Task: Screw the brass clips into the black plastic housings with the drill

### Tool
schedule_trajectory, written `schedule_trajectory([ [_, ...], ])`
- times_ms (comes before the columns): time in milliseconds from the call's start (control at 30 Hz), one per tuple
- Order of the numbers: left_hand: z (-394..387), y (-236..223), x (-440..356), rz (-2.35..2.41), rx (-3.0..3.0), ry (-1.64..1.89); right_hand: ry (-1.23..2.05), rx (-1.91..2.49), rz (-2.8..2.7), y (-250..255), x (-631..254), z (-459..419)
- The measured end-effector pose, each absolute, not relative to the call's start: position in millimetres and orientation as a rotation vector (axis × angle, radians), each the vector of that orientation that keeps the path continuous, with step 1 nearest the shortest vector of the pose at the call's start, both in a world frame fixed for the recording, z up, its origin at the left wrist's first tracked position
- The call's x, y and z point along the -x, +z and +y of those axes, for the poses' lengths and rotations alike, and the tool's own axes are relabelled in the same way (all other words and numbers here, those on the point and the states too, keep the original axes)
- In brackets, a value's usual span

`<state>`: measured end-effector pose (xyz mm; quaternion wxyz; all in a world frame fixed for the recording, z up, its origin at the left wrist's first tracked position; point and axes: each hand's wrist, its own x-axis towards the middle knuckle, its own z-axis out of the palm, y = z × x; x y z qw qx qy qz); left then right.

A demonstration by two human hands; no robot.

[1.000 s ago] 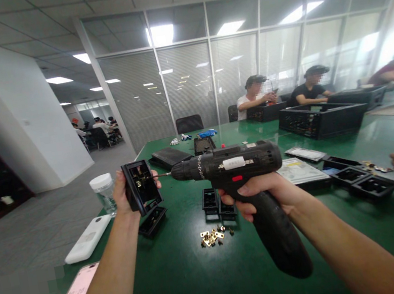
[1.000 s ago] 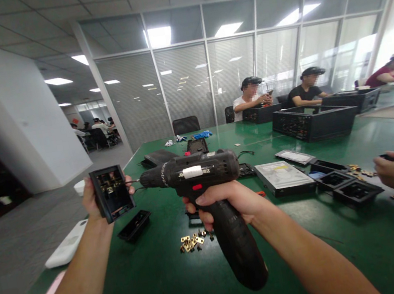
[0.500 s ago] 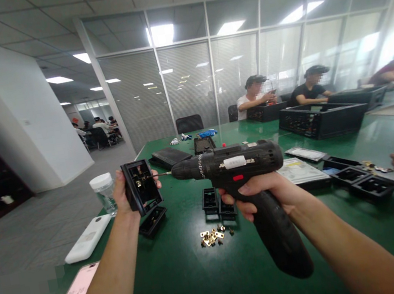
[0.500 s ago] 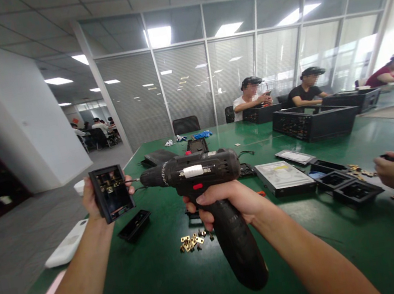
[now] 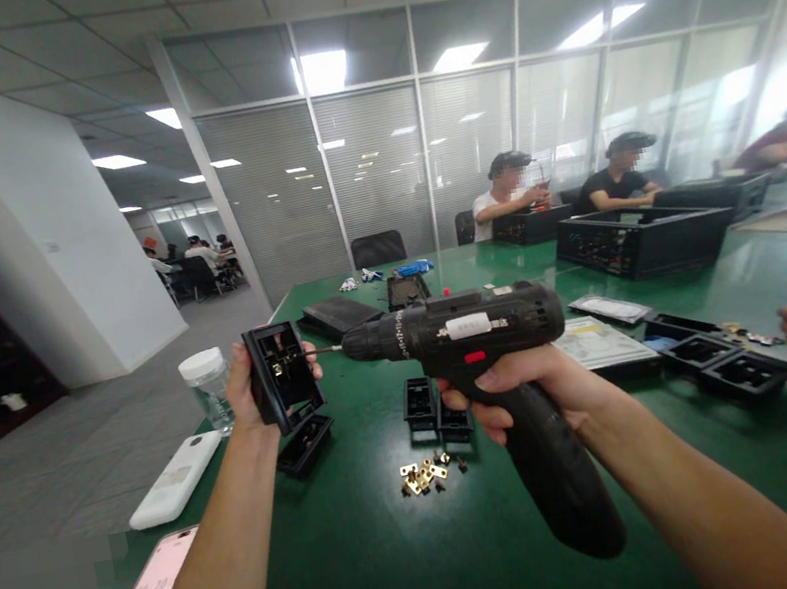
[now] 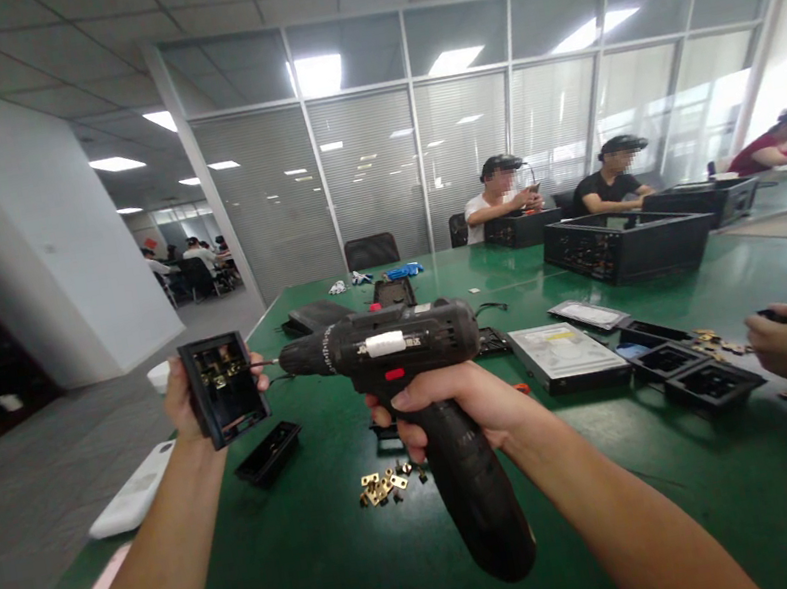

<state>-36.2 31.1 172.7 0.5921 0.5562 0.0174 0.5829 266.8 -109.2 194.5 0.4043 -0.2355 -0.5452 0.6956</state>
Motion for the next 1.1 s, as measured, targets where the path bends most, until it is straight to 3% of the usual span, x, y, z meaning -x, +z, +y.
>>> schedule_trajectory([
  [433,28.3,175.8,34.8,0.037,-1.304,1.364,1.852,0.432,-1.362,185.7,-270.5,-95.9],
  [1100,27.6,173.6,35.0,0.067,-1.259,1.368,1.725,0.606,-1.429,194.0,-268.2,-106.5],
])
